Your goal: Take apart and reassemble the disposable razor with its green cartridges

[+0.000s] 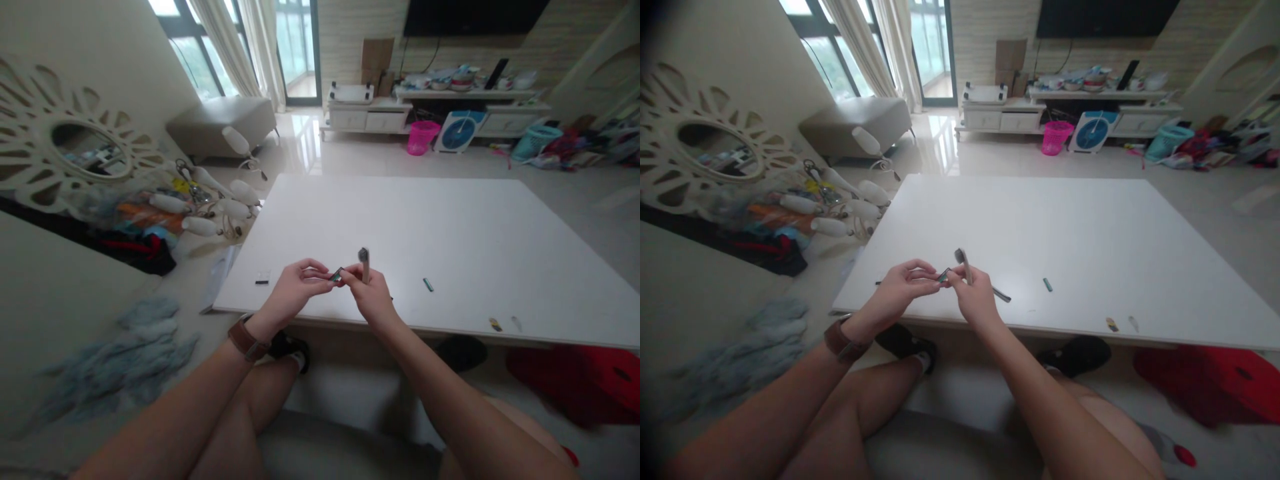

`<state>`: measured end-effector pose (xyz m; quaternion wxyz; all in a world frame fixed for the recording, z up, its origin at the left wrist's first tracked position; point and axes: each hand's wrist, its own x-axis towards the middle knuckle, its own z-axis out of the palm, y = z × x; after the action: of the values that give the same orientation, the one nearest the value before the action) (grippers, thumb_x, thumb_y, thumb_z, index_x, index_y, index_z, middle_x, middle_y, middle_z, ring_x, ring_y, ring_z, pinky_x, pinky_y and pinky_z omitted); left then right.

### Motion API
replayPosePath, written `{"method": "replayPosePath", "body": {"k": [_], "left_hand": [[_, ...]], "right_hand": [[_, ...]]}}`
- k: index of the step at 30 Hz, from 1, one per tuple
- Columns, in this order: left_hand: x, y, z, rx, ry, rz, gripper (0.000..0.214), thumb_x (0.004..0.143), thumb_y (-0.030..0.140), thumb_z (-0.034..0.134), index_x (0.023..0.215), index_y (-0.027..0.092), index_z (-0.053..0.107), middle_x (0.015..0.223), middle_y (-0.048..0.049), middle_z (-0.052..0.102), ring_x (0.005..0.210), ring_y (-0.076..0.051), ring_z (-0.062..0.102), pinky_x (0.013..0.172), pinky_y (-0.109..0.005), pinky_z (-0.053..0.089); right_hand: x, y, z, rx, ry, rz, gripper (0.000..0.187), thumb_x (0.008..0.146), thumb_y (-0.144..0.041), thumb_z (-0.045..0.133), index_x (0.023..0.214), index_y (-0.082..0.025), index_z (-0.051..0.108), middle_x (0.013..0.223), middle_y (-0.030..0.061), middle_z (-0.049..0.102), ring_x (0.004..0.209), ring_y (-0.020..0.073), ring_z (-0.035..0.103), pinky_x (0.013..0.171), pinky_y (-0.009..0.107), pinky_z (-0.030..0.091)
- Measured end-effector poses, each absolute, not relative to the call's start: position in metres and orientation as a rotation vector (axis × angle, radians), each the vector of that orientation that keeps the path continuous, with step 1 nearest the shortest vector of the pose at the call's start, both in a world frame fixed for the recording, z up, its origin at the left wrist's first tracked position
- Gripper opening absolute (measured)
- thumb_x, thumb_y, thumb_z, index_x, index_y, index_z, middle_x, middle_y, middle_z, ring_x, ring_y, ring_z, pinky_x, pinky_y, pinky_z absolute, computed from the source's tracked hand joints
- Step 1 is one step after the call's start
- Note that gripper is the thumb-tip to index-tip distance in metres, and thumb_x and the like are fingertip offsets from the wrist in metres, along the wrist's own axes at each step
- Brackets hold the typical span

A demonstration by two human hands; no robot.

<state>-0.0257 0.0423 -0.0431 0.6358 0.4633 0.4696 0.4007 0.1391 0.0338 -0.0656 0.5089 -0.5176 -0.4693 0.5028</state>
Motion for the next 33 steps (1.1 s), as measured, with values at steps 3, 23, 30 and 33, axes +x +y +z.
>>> {"method": "replayPosePath", "body": {"k": [3,23,30,33], "left_hand": [[-0.023,0.039,-0.04,1.058,1.07,0.94,0.038,0.06,0.024,0.09,0.085,0.015,0.062,0.085,-0.0075,0.077,0.085,-0.022,0.074,0.088,-0.038,0.054],[-0.024,0.041,-0.042,0.761,0.923,1.027,0.029,0.068,0.027,0.086,0.088,0.013,0.072,0.076,-0.0022,0.072,0.063,-0.008,0.063,0.065,-0.022,0.048],[-0.024,0.042,-0.043,0.813,0.941,1.009,0.026,0.066,0.027,0.086,0.085,0.014,0.075,0.078,-0.0028,0.072,0.064,-0.009,0.061,0.065,-0.024,0.047],[-0.024,0.042,-0.042,0.824,0.963,1.006,0.026,0.065,0.027,0.087,0.084,0.014,0.075,0.078,-0.0033,0.072,0.064,-0.01,0.06,0.066,-0.025,0.047]], "right_hand": [[0.138,0.029,-0.06,-1.25,-1.095,1.196,0.019,0.079,-0.036,0.067,0.072,-0.018,0.069,0.068,0.0023,0.069,0.07,0.0173,0.062,0.072,0.032,0.046],[0.117,0.023,-0.059,-1.266,-1.024,1.268,0.021,0.075,-0.037,0.07,0.065,-0.019,0.062,0.053,-0.0039,0.056,0.047,0.0099,0.039,0.05,0.026,0.03],[0.116,0.02,-0.058,-1.252,-0.946,1.33,0.022,0.073,-0.038,0.072,0.067,-0.019,0.063,0.053,-0.0052,0.054,0.044,0.0081,0.034,0.046,0.025,0.025],[0.116,0.019,-0.059,-1.245,-0.925,1.349,0.023,0.073,-0.039,0.073,0.068,-0.019,0.063,0.052,-0.0055,0.053,0.043,0.0078,0.033,0.045,0.025,0.023]]}}
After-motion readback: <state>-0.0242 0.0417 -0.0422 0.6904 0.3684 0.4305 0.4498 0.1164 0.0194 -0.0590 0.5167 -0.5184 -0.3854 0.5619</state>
